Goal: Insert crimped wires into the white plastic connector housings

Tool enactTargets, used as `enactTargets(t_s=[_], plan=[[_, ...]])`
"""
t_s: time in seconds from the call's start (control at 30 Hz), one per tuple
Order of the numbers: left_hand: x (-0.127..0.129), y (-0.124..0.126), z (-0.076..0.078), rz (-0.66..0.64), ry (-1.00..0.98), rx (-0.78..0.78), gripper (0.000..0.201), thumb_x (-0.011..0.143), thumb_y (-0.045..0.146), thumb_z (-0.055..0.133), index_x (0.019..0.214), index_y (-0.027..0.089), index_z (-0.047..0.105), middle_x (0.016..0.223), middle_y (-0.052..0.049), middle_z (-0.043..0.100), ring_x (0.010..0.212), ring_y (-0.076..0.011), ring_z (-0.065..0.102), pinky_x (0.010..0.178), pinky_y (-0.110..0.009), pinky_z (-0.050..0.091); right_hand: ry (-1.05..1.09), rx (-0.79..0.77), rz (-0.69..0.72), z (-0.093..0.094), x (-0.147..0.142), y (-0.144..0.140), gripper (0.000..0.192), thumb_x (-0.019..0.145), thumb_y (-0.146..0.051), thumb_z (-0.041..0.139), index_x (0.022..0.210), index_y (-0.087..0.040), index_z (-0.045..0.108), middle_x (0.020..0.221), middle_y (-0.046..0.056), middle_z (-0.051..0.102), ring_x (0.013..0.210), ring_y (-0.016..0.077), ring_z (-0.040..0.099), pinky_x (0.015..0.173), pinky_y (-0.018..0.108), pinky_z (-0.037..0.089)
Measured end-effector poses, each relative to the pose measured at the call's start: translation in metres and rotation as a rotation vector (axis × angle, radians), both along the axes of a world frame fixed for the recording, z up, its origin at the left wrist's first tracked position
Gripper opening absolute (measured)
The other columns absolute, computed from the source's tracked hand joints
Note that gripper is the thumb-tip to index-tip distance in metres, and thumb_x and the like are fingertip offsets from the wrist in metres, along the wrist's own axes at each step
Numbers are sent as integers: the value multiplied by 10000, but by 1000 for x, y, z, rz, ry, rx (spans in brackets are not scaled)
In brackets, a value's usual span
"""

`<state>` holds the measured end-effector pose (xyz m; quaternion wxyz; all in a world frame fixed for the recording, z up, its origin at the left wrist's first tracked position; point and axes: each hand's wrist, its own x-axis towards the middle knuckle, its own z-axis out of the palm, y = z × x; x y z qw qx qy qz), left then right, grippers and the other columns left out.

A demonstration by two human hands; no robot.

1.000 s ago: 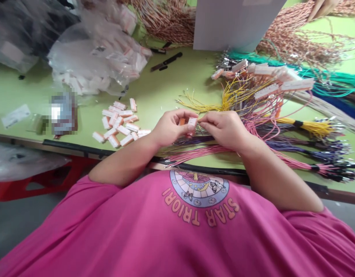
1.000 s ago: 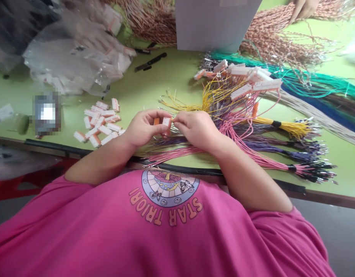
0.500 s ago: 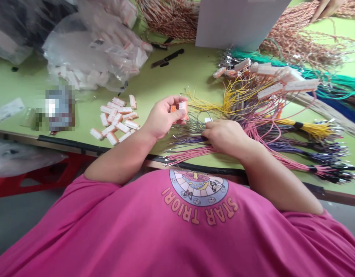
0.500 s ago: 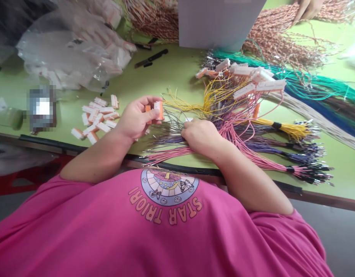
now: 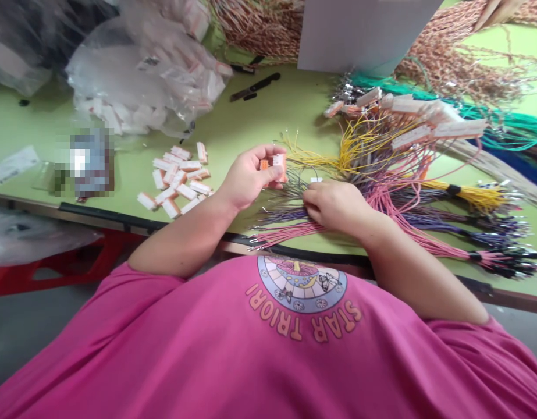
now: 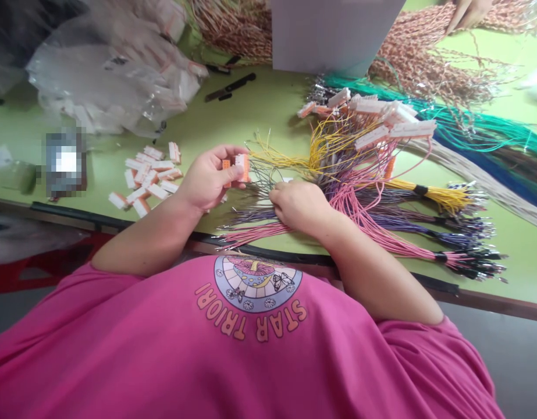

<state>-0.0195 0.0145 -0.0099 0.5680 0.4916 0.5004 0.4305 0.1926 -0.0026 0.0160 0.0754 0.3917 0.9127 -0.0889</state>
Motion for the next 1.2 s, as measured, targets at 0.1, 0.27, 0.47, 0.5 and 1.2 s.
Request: enactTargets(t_s=[0.1,0.27,0.47,0.5,1.2], plan=[[0,-1,2,6,-4,-16,334,808,129,668,1138,165,629,867,-21,632,727,-111,654,639,-245,566,65,-29,-53,6,8,4,185,858,-215,514,851,-191,697,878,71,719,757,196,597,618,306,290],[2,-3,7,-2,-86,-85,346,780,138,700,1118,165,631,823,0,642,685,-92,650,625,-215,565,304,-166,-62,13,16,3,197,769,-184,549,907,-182,689,756,27,688,629,147,536,612,274,322],[4,-8,6,-209,-320,-220,507,657,276,863,1090,172,621,803,15,648,630,-81,639,595,-210,556,736,-256,-7,10,5,-7,228,913,-234,506,911,-189,729,847,27,735,749,129,626,726,243,432],[4,-9,6,-234,-341,-231,535,636,304,883,1085,176,621,800,18,649,618,-79,636,588,-208,552,767,-187,-72,8,4,-7,247,925,-239,497,914,-187,738,850,32,736,753,132,630,727,245,437],[8,-16,-1,-239,-135,4,471,648,390,894,981,175,640,732,21,656,617,-108,649,607,-251,559,566,-66,-228,2,1,-4,309,918,-261,445,796,-153,707,705,43,656,654,140,538,653,270,345]])
